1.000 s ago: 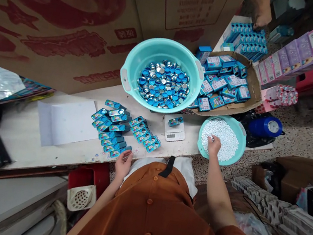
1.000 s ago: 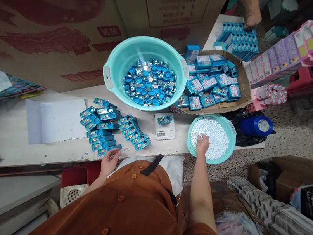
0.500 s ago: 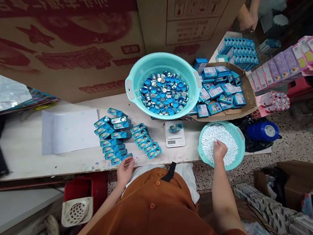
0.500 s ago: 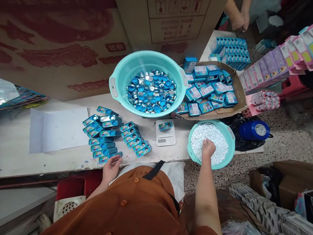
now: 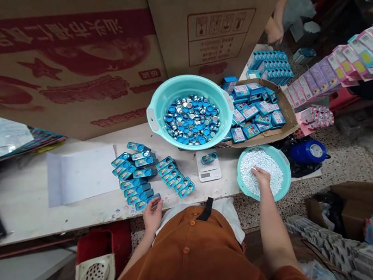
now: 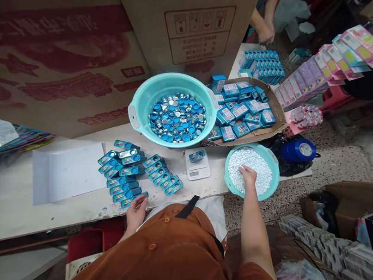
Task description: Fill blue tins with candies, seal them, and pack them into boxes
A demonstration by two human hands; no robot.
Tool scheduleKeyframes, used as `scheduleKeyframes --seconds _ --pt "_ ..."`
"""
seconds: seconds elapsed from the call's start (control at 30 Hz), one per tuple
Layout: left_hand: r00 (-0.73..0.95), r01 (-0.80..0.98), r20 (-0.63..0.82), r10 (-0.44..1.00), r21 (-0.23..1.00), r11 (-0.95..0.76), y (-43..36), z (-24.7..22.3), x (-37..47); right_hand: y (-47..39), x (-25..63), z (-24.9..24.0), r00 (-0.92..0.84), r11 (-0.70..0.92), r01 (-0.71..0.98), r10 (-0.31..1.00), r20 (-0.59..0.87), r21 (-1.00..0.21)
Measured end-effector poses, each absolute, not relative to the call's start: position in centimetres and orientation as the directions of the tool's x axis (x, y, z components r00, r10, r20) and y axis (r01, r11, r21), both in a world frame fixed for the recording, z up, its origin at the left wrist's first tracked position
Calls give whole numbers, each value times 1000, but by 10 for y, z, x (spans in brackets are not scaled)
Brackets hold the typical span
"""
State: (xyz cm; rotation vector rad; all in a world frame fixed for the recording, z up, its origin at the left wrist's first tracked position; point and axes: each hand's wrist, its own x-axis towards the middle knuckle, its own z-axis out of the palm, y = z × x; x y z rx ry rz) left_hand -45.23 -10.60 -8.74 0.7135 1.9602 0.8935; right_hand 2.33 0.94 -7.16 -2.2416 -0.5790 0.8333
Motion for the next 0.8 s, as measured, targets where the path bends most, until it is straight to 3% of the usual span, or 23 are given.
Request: scheduleKeyframes --seconds 0.1,0.33,0.8 --pt "-490 150 -457 743 795 588 -105 -87 -452 20 3 -56 630 -606 171 673 -387 -777" --pt "-484 168 -436 758 805 570 -104 -88 -453 74 -76 -27 352 -347 431 915 -199 -833" --pt "-519 105 -423 743 831 547 -115 -91 -459 108 -131 -39 159 -240 676 971 -179 -697"
